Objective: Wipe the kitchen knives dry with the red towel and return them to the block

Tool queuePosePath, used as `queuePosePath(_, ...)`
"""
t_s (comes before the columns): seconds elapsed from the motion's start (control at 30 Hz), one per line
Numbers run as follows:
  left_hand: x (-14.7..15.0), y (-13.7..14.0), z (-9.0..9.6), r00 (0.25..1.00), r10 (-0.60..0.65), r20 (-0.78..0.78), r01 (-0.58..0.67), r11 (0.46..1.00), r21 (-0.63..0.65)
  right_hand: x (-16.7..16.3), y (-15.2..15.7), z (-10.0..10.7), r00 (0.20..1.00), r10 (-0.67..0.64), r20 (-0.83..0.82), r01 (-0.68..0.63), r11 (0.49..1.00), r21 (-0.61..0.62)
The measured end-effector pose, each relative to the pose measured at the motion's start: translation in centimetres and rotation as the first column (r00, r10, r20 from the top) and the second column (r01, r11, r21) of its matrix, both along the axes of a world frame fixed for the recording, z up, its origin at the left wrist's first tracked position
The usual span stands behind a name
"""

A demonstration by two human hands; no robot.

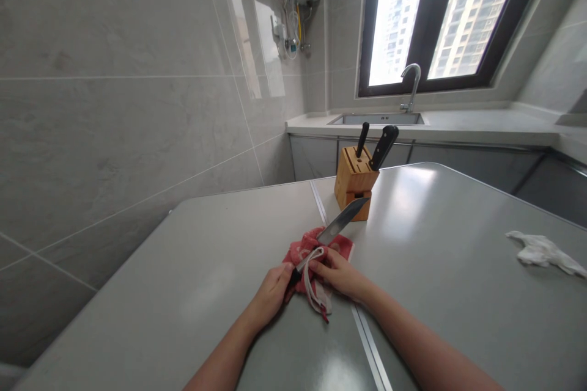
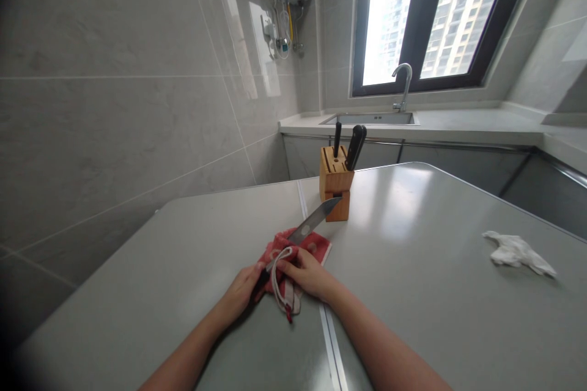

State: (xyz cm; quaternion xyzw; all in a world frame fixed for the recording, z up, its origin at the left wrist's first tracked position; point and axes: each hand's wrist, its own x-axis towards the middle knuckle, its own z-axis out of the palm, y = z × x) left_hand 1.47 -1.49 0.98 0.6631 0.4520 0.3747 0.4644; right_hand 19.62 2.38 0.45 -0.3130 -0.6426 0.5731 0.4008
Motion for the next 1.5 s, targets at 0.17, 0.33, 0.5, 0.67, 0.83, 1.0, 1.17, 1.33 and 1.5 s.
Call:
queuePosePath(0.17,-0.23,0.30,-0.34,0.999,-0.005,-0.036,0.006,1.000,0.017,0.03,-0.10,0.26,1.000,0.020,-0.006,-0.021,1.000,-0.018)
queuePosePath(0.33,-0.35,0.33,-0.33,0.997,0.016,-0.070,-0.012,0.998,0.055,-0.02,-0.18,0.42,1.000,0.000,-0.013,-0.001,1.000,-0.027)
queuePosePath(0.5,-0.33,0.33,-0.26,0.997,0.001,-0.080,0.004,0.998,0.057,0.01,-0.15,0.34,1.000,0.020,-0.013,-0.021,0.999,-0.036)
queuePosePath(0.67,-0.38,0.35,-0.30,0.997,-0.010,-0.079,0.015,0.998,0.057,0.06,-0.11,0.35,0.999,0.036,-0.010,-0.037,0.999,-0.037)
queuePosePath(0.83,-0.35,0.31,-0.32,0.996,-0.005,-0.085,0.011,0.997,0.071,0.02,-0.12,0.22,0.999,0.028,-0.024,-0.029,0.999,-0.046)
queuePosePath(1.0,-0.28,0.30,-0.41,0.996,0.007,-0.091,0.003,0.993,0.118,-0.08,0.03,-0.21,0.999,0.002,-0.036,-0.004,0.998,-0.055)
queuePosePath(1.17,-0.29,0.24,-0.22,0.994,-0.003,-0.111,0.017,0.991,0.134,-0.06,0.06,-0.21,1.000,-0.002,-0.015,0.002,0.999,-0.042)
queuePosePath(1.33,-0.41,0.35,-0.18,0.991,-0.004,-0.130,0.024,0.988,0.152,-0.04,0.07,-0.12,1.000,0.001,-0.024,-0.002,0.999,-0.042)
queuePosePath(1.5,-0.45,0.38,-0.05,0.990,-0.016,-0.142,0.038,0.987,0.159,0.01,0.03,0.12,1.000,0.010,-0.026,-0.011,1.000,-0.023)
